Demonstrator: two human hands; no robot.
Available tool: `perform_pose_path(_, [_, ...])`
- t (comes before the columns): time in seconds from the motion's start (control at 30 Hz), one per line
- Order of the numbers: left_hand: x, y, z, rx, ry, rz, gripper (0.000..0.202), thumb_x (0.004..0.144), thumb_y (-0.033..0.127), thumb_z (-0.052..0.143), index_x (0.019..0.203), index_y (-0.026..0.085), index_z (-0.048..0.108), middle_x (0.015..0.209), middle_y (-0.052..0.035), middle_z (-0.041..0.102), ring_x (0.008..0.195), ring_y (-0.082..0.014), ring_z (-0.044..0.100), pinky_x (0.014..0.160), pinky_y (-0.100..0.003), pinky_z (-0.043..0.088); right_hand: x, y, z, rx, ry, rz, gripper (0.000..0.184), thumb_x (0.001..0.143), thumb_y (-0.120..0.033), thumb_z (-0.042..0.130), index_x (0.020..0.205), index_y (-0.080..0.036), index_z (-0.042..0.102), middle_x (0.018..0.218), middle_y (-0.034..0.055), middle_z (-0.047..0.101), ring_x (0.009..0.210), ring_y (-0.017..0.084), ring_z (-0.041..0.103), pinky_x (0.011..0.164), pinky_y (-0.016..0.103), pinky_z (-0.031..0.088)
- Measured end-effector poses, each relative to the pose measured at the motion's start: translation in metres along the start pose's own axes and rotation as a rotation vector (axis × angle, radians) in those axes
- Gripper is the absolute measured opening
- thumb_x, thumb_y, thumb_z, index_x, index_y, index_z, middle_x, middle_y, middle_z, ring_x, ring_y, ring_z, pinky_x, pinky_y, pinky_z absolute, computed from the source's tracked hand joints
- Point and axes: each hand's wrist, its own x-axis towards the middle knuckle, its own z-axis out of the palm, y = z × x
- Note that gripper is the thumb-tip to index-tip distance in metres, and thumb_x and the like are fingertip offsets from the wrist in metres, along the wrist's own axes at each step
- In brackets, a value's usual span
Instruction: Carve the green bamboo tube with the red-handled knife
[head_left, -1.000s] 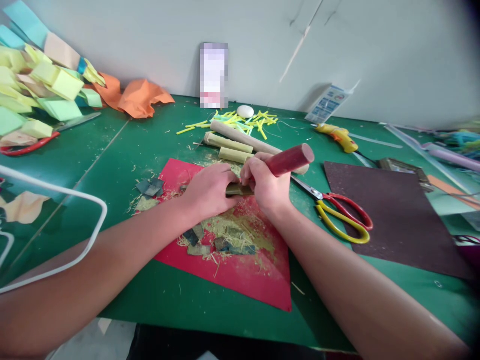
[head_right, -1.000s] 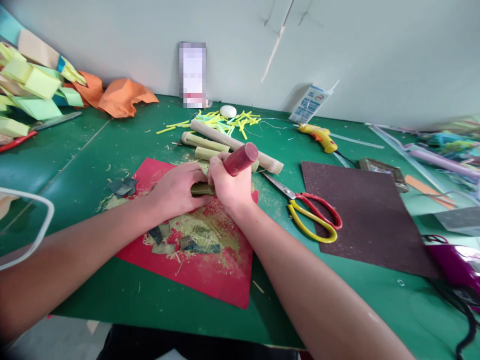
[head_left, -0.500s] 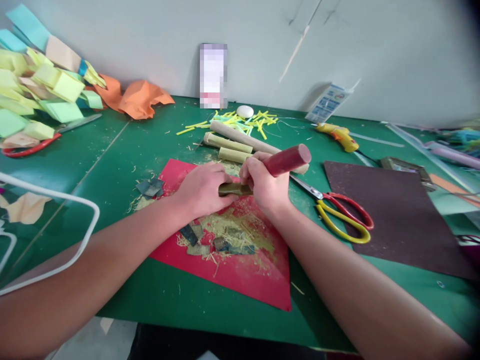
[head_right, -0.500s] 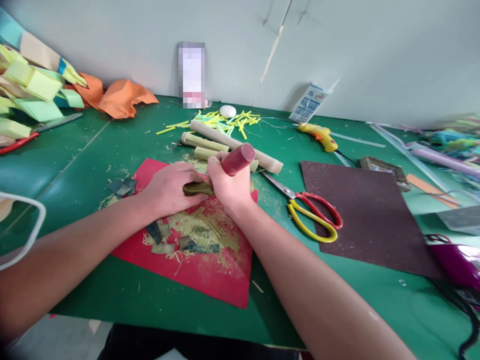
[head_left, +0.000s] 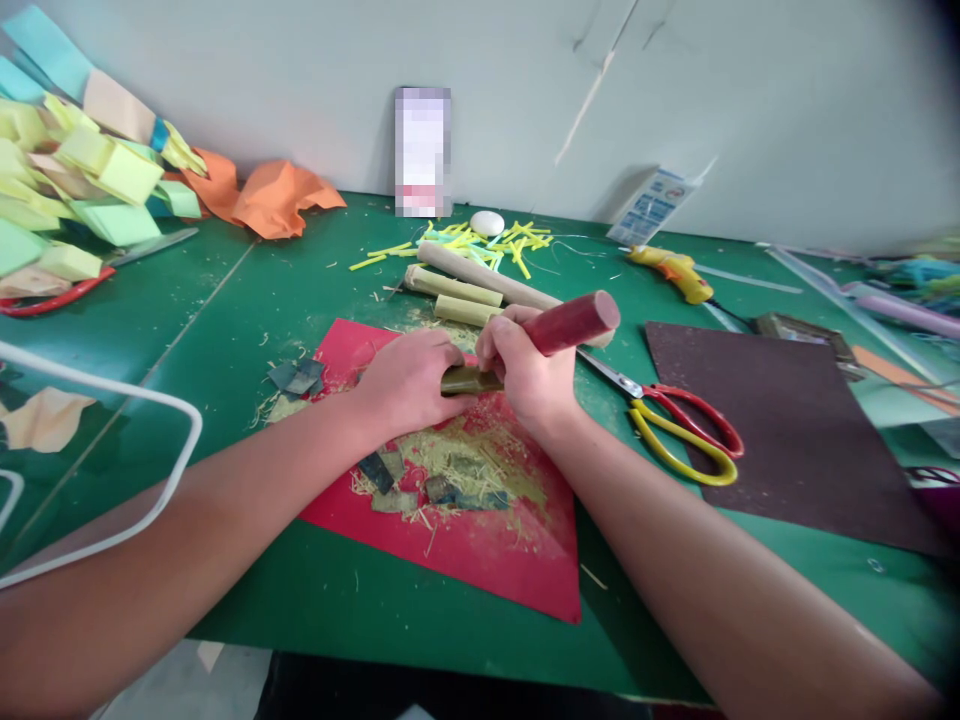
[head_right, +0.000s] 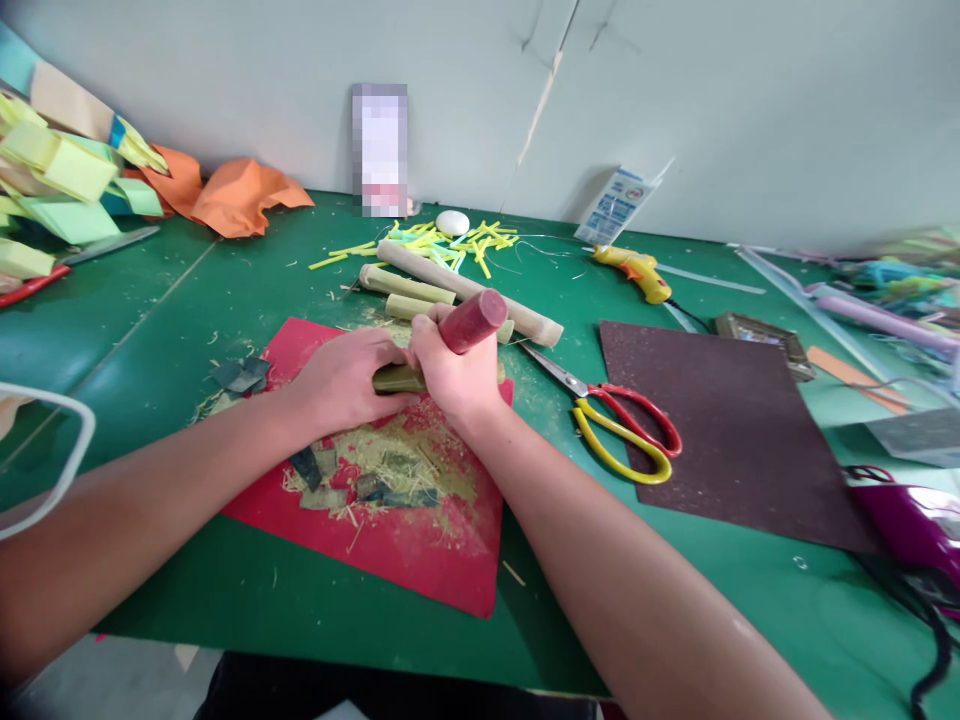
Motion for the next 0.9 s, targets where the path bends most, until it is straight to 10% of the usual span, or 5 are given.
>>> perform_pose_path(0.9, [0.002,-0.006,-0.007,0.024,-0.138,0.037,0.036,0.083,0.049,0.058,0.101,0.018,0.066,0.097,-0.008,0.066,0.09,-0.0255,0.063,0.071,-0.035,0.047,0.001,0.008,0.002,-0.131,-0.013,-0.074,0.023,0.072,-0.024,0.054,0.052,-0.022,0.044,0.051,-0.0031,0.047,0.052,0.011,0.044,0.05,0.027,0.038])
